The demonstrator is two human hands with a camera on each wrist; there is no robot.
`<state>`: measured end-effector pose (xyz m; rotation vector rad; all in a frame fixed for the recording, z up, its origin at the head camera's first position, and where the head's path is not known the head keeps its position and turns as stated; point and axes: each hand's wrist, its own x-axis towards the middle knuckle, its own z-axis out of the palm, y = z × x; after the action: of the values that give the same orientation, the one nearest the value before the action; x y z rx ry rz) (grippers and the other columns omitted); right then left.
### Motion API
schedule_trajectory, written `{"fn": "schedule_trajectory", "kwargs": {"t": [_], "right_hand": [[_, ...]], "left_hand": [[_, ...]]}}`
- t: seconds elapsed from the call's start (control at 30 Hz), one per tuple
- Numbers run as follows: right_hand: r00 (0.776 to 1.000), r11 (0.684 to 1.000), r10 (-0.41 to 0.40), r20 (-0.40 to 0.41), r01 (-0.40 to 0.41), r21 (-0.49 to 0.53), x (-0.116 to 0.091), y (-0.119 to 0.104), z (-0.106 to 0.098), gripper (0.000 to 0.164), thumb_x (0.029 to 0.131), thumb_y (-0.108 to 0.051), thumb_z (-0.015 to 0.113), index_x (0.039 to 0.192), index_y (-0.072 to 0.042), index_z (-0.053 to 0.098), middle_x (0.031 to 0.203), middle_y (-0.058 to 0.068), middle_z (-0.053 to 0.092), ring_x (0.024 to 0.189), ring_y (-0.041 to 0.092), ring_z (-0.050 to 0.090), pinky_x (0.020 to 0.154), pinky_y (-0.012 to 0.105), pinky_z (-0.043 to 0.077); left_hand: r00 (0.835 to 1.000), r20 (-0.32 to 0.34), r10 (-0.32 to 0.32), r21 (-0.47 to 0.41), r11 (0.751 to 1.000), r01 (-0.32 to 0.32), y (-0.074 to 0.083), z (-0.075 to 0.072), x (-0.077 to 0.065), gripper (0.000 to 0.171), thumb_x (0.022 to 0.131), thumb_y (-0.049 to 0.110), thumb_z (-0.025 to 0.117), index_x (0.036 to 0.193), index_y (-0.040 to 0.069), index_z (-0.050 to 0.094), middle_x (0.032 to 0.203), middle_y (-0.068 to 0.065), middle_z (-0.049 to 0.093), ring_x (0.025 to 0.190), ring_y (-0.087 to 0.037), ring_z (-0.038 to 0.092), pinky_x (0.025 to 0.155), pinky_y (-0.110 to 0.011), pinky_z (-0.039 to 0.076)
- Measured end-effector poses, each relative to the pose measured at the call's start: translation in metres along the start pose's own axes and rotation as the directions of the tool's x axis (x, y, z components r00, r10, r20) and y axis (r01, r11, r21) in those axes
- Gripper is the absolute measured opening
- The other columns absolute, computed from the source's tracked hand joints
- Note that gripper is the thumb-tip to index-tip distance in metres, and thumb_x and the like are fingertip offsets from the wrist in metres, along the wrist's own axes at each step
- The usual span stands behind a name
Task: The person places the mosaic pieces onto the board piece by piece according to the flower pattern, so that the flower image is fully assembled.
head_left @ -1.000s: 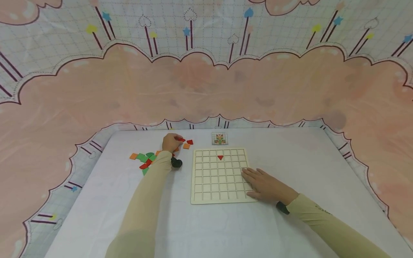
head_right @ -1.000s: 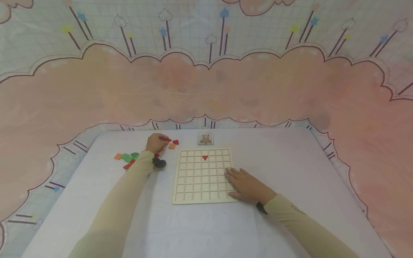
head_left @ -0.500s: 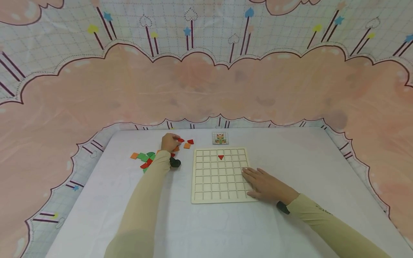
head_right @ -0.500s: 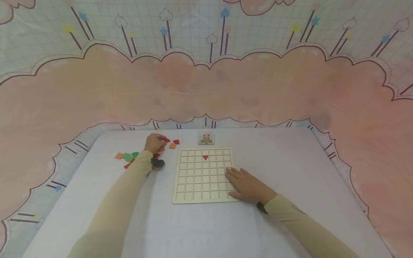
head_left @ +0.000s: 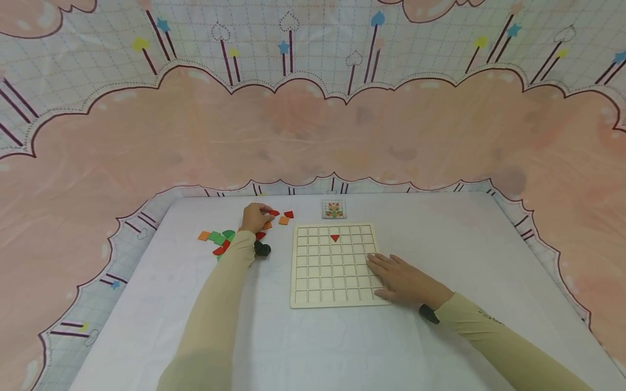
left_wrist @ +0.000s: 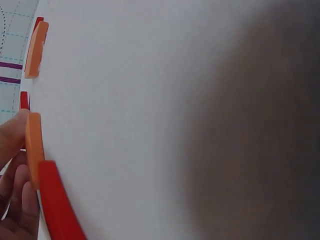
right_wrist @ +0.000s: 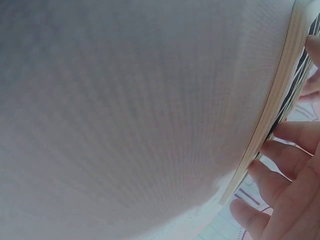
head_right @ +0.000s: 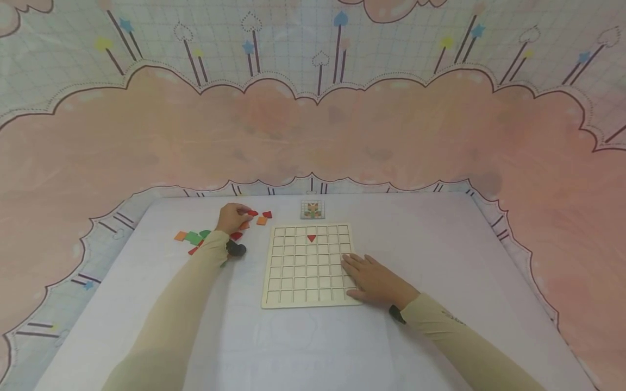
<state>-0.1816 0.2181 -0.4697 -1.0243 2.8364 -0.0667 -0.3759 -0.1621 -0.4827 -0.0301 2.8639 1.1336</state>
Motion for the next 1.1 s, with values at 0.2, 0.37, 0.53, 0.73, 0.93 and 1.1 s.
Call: {"fn": "schedule_trajectory", "kwargs": {"t": [0.2, 0.37, 0.53, 0.73, 0.93, 1.1], "right_hand": [[1.000, 1.000, 0.003, 0.005, -0.003, 0.004, 0.001, 0.000, -0.001, 0.069, 0.093, -0.044, 0.052, 0.145, -0.003, 0.033, 0.152, 0.013, 0.032, 0.140, 0.030, 0.031, 0.112, 0.052, 0.028], [1.000, 1.000, 0.008, 0.014, -0.008, 0.016, 0.000, -0.001, -0.002, 0.070, 0.093, -0.044, 0.052, 0.145, -0.002, 0.032, 0.152, 0.014, 0.032, 0.140, 0.030, 0.030, 0.112, 0.052, 0.028], [1.000, 0.999, 0.013, 0.024, -0.014, 0.042, -0.001, -0.002, -0.003, 0.070, 0.093, -0.043, 0.053, 0.146, -0.002, 0.030, 0.153, 0.014, 0.030, 0.141, 0.030, 0.028, 0.113, 0.051, 0.026], [1.000, 0.999, 0.012, 0.020, -0.013, 0.040, -0.001, -0.002, -0.003, 0.070, 0.093, -0.042, 0.052, 0.145, -0.002, 0.031, 0.153, 0.014, 0.031, 0.141, 0.030, 0.029, 0.112, 0.052, 0.026], [1.000, 0.999, 0.012, 0.017, -0.012, 0.031, 0.000, -0.002, -0.002, 0.069, 0.093, -0.043, 0.052, 0.145, -0.002, 0.032, 0.152, 0.014, 0.032, 0.141, 0.031, 0.030, 0.112, 0.052, 0.027], [1.000, 0.999, 0.016, 0.019, -0.017, 0.040, 0.000, -0.003, -0.003, 0.069, 0.093, -0.042, 0.053, 0.145, -0.002, 0.032, 0.152, 0.014, 0.032, 0.141, 0.031, 0.030, 0.112, 0.052, 0.026]], "left_hand": [[0.998, 0.043, 0.049, 0.029, 0.998, -0.050, -0.002, -0.005, -0.005, 0.028, 0.086, 0.012, 0.067, 0.112, 0.000, 0.066, 0.111, -0.018, 0.062, 0.094, -0.026, 0.053, 0.083, -0.034, 0.046], [0.995, 0.073, 0.075, 0.019, 0.997, -0.076, -0.001, -0.007, -0.007, 0.028, 0.086, 0.012, 0.068, 0.111, 0.000, 0.066, 0.106, -0.018, 0.065, 0.090, -0.025, 0.056, 0.079, -0.031, 0.049], [0.989, 0.064, 0.133, -0.020, 0.991, -0.132, 0.003, -0.006, -0.010, 0.029, 0.084, 0.013, 0.070, 0.110, 0.000, 0.066, 0.105, -0.017, 0.066, 0.091, -0.024, 0.059, 0.078, -0.028, 0.050], [0.971, 0.102, 0.214, -0.063, 0.976, -0.209, 0.015, -0.001, -0.015, 0.030, 0.085, 0.016, 0.070, 0.111, 0.003, 0.066, 0.108, -0.015, 0.065, 0.092, -0.025, 0.060, 0.070, -0.028, 0.053], [0.951, 0.116, 0.286, -0.050, 0.958, -0.282, 0.033, 0.005, -0.026, 0.030, 0.082, 0.013, 0.072, 0.109, 0.002, 0.068, 0.106, -0.015, 0.067, 0.094, -0.026, 0.062, 0.081, -0.034, 0.052], [0.934, 0.117, 0.337, -0.029, 0.941, -0.336, 0.044, 0.009, -0.038, 0.028, 0.082, 0.014, 0.072, 0.107, 0.002, 0.069, 0.103, -0.014, 0.067, 0.090, -0.024, 0.061, 0.081, -0.034, 0.051]]}}
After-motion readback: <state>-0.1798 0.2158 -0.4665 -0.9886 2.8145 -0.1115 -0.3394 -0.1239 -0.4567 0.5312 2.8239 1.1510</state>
